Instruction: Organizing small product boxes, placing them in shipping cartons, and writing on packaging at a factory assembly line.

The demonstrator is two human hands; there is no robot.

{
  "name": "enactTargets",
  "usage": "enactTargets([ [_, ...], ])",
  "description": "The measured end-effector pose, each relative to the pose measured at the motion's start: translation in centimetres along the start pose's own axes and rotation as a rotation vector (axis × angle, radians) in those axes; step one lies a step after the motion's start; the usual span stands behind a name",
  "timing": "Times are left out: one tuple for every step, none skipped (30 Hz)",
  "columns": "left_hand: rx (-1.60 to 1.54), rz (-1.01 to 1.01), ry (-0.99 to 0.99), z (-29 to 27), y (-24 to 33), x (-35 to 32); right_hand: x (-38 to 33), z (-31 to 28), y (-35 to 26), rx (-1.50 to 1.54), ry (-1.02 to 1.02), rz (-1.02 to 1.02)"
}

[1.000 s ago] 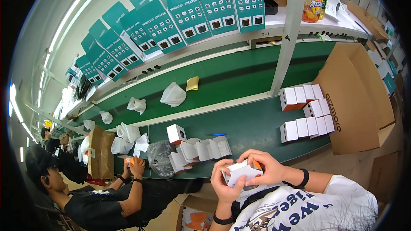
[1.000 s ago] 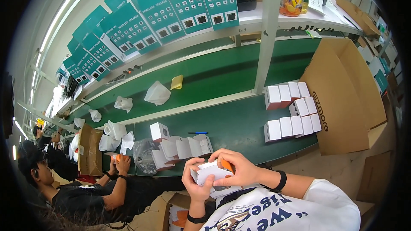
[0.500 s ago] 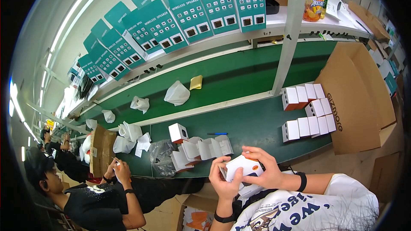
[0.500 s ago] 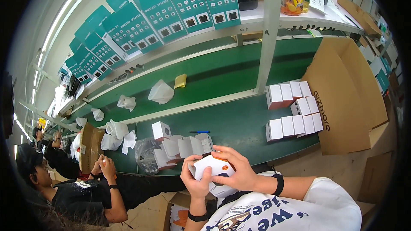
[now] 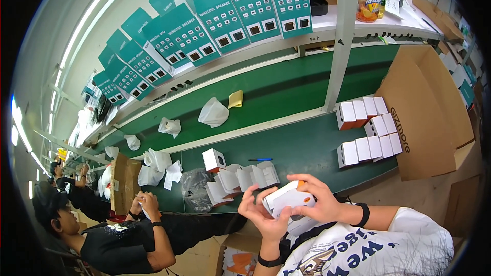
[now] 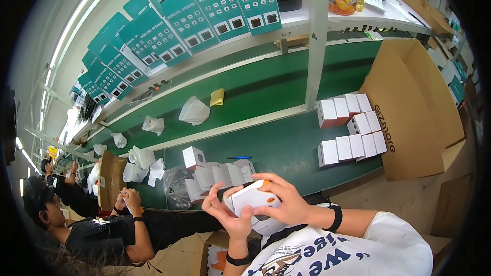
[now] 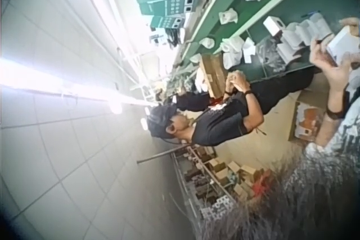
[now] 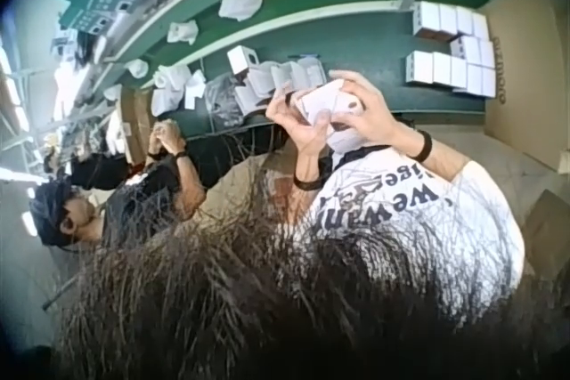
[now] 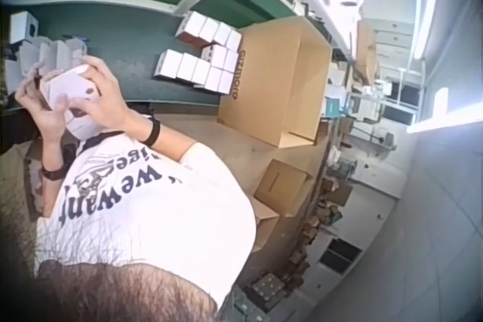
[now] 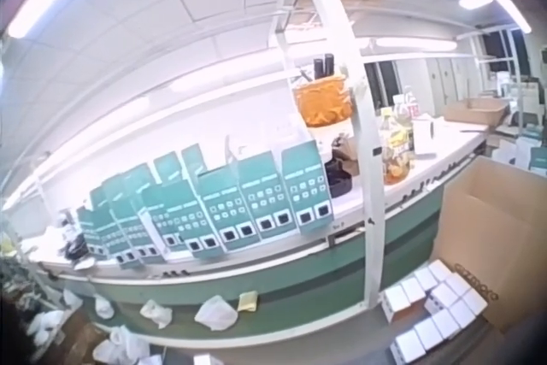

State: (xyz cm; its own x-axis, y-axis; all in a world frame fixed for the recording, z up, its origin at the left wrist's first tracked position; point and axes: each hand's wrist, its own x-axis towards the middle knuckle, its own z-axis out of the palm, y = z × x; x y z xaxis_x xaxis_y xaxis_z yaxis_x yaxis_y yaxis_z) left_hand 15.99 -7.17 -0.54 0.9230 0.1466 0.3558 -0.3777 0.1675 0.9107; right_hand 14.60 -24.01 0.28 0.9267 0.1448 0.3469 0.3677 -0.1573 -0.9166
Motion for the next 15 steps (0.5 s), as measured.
enactTargets([
  [0.112, 0.081, -0.074, -0.6, -1.0, -0.2, 0.3, -0.1, -0.1, 0.061, 0.010, 0.059],
  [0.225, 0.161, -0.148, -1.0, -1.5, -0.2, 0.6, -0.2, -0.3, 0.063, 0.009, 0.054],
  [0.225, 0.161, -0.149, -1.0, -1.5, -0.2, 0.7, -0.3, -0.4, 0.116, 0.026, 0.088],
  [0.299, 0.191, -0.180, -1.0, -1.5, -0.1, 0.8, -0.4, -0.5, 0.168, 0.044, 0.123],
  [0.373, 0.221, -0.212, -1.0, -1.5, -0.1, 0.8, -0.4, -0.4, 0.168, 0.045, 0.122],
  [0.446, 0.250, -0.244, -0.9, -1.5, 0.0, 0.7, -0.4, -0.2, 0.183, 0.032, 0.089],
  [0.389, 0.214, -0.148, -0.3, -1.3, -0.1, 0.7, -0.5, -0.2, 0.198, 0.020, 0.056],
  [0.389, 0.214, -0.150, -0.3, -1.1, -0.1, 0.6, -0.4, -0.2, 0.198, 0.021, 0.057],
  [0.431, 0.283, -0.154, -0.3, -1.0, -0.1, 0.5, -0.4, -0.2, 0.194, 0.012, 0.047],
  [0.474, 0.352, -0.159, -0.3, -0.8, -0.1, 0.4, -0.5, -0.2, 0.189, 0.004, 0.037],
  [0.472, 0.351, -0.161, 0.0, -0.8, -0.2, 0.4, -0.4, -0.2, 0.188, 0.006, 0.038],
  [0.436, 0.389, -0.116, 0.4, -0.7, -0.3, 0.6, -0.1, -0.3, 0.258, 0.053, 0.092],
  [0.401, 0.428, -0.072, 0.6, -0.7, -0.3, 0.8, 0.2, -0.4, 0.329, 0.101, 0.145],
  [0.398, 0.427, -0.074, 0.6, -0.6, -0.4, 1.1, 0.6, -0.4, 0.327, 0.104, 0.146],
  [0.467, 0.502, -0.101, 0.5, -0.4, -0.4, 1.3, 1.0, -0.3, 0.452, 0.145, 0.243],
])
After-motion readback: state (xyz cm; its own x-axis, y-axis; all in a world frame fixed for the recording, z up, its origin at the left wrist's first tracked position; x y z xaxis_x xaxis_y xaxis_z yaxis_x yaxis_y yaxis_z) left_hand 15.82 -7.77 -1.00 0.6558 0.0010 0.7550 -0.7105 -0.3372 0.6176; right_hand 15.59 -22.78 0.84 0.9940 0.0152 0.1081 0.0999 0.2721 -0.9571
